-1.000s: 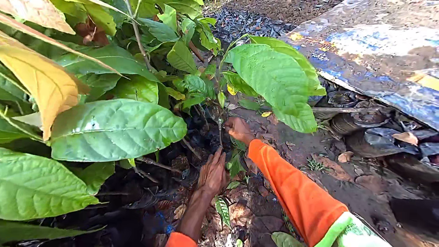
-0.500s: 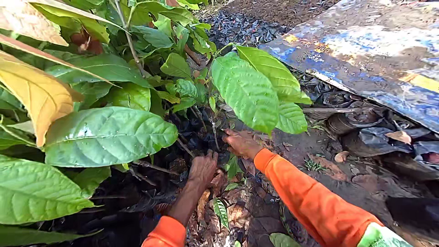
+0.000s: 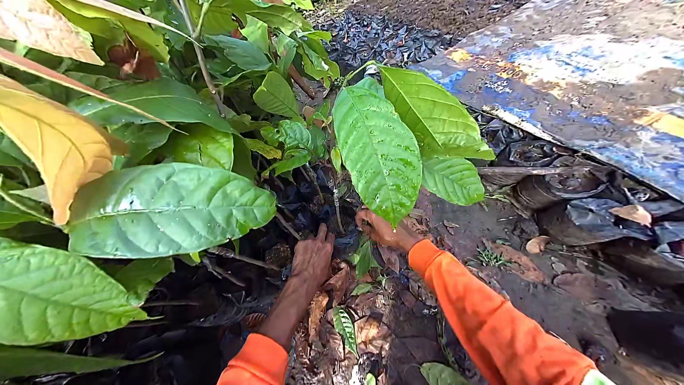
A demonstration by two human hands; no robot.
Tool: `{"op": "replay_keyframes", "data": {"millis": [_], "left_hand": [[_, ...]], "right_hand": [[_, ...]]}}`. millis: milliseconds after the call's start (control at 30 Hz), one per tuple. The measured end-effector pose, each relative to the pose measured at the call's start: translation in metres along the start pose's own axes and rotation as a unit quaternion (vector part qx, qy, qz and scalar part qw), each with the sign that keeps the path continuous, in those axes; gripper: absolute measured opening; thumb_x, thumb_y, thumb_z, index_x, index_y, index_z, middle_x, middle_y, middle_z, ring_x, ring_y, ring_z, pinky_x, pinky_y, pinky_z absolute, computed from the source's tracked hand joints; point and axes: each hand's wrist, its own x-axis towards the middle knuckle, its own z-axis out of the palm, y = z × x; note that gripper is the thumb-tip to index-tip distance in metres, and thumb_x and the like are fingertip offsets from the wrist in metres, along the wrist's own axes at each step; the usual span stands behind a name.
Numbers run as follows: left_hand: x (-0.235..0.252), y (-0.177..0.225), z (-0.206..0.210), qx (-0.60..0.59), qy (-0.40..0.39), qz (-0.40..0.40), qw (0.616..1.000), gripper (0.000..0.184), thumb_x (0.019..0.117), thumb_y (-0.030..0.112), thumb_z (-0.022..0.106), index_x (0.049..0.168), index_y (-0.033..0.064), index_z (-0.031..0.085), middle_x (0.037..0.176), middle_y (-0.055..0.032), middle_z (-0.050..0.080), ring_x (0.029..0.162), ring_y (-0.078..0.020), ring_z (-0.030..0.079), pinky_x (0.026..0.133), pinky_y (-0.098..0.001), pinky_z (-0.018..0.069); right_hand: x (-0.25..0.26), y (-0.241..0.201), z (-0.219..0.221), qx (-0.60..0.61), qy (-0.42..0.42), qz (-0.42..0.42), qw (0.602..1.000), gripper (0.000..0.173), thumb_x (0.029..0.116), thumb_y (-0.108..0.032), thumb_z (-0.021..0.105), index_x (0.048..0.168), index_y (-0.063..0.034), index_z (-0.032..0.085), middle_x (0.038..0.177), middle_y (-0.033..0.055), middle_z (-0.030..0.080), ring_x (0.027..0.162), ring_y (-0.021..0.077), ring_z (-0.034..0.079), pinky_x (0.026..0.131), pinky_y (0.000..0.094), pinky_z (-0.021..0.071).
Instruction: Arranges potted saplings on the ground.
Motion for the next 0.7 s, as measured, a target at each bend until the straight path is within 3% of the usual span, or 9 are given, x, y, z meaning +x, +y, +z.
{"op": "replay_keyframes", "data": {"millis": [67, 133, 233, 333, 400, 567, 633, 700], "left_hand": [[0.0, 0.002, 0.0, -0.008, 0.01, -0.017, 1.0, 0.047, 0.0988, 0.005, 0.051, 0.145, 0.0043, 0.051, 0.163, -0.0151, 0.036, 0.113, -0.0404, 0.065, 0.085, -0.0542, 0.055], [0.0, 0.001, -0.001, -0.048, 0.009, -0.006, 0.999, 0.043, 0.1015, 0.013, 0.05, 0.143, 0.0055, 0.054, 0.16, -0.0154, 0.04, 0.113, -0.0398, 0.065, 0.088, -0.0544, 0.0544], [0.002, -0.002, 0.0, -0.113, 0.002, 0.043, 0.993, 0.041, 0.1053, 0.027, 0.051, 0.142, 0.0097, 0.057, 0.153, -0.015, 0.048, 0.117, -0.0379, 0.064, 0.095, -0.0561, 0.0517], [0.002, -0.005, 0.001, -0.126, 0.004, 0.054, 0.991, 0.037, 0.1052, 0.027, 0.052, 0.139, 0.0145, 0.061, 0.154, -0.015, 0.047, 0.117, -0.037, 0.064, 0.094, -0.0556, 0.0522], [-0.002, -0.007, -0.001, -0.114, 0.01, 0.037, 0.993, 0.036, 0.1047, 0.024, 0.052, 0.138, 0.0149, 0.061, 0.158, -0.0173, 0.041, 0.111, -0.0394, 0.066, 0.09, -0.056, 0.0533], [-0.008, -0.008, -0.003, -0.091, -0.014, 0.018, 0.996, 0.045, 0.1055, 0.024, 0.05, 0.15, 0.0171, 0.049, 0.166, -0.019, 0.028, 0.11, -0.042, 0.066, 0.089, -0.0556, 0.0532], [-0.005, -0.006, -0.002, -0.068, -0.02, 0.017, 0.997, 0.05, 0.1044, 0.022, 0.051, 0.153, 0.0173, 0.045, 0.169, -0.0175, 0.021, 0.11, -0.042, 0.066, 0.087, -0.0552, 0.0533], [0.0, -0.004, -0.003, -0.045, -0.027, 0.006, 0.999, 0.056, 0.1021, 0.016, 0.051, 0.157, 0.0179, 0.041, 0.171, -0.0165, 0.014, 0.11, -0.0414, 0.066, 0.086, -0.0543, 0.0533]], "right_hand": [[-0.003, 0.008, -0.001, 0.032, 0.018, 0.007, 0.999, 0.033, 0.1004, -0.013, 0.06, 0.132, -0.0054, 0.064, 0.129, 0.0187, 0.064, 0.114, 0.0333, 0.064, 0.103, 0.0507, 0.0487], [-0.004, 0.005, 0.001, 0.02, -0.024, 0.016, 0.999, 0.055, 0.0967, -0.016, 0.067, 0.15, -0.0158, 0.051, 0.134, 0.0183, 0.062, 0.119, 0.0358, 0.061, 0.105, 0.0555, 0.0464], [-0.001, -0.008, 0.005, -0.043, -0.104, 0.047, 0.992, 0.07, 0.0963, -0.019, 0.069, 0.159, -0.0173, 0.037, 0.128, 0.0209, 0.065, 0.121, 0.0408, 0.061, 0.106, 0.0605, 0.0425], [0.006, -0.014, 0.004, -0.063, -0.105, 0.043, 0.992, 0.044, 0.0971, -0.014, 0.065, 0.138, -0.0078, 0.053, 0.119, 0.0213, 0.068, 0.116, 0.0412, 0.063, 0.1, 0.0614, 0.0462], [0.007, -0.007, 0.003, -0.015, -0.073, 0.019, 0.997, 0.025, 0.0987, -0.011, 0.061, 0.123, -0.0022, 0.06, 0.115, 0.0221, 0.067, 0.112, 0.0403, 0.064, 0.098, 0.0605, 0.0469], [-0.004, 0.019, 0.009, 0.09, 0.001, 0.012, 0.996, 0.03, 0.1012, -0.021, 0.063, 0.123, -0.0008, 0.063, 0.114, 0.0192, 0.067, 0.104, 0.0327, 0.066, 0.097, 0.0522, 0.0496], [-0.01, 0.025, 0.021, 0.15, 0.057, 0.025, 0.987, 0.055, 0.0928, -0.027, 0.075, 0.137, -0.0018, 0.054, 0.128, 0.0191, 0.062, 0.109, 0.0299, 0.065, 0.096, 0.0461, 0.0532], [-0.013, 0.018, 0.033, 0.186, 0.067, 0.063, 0.978, 0.101, 0.0789, -0.031, 0.089, 0.159, -0.0077, 0.031, 0.15, 0.0199, 0.049, 0.13, 0.0324, 0.056, 0.108, 0.0481, 0.0475]]}}
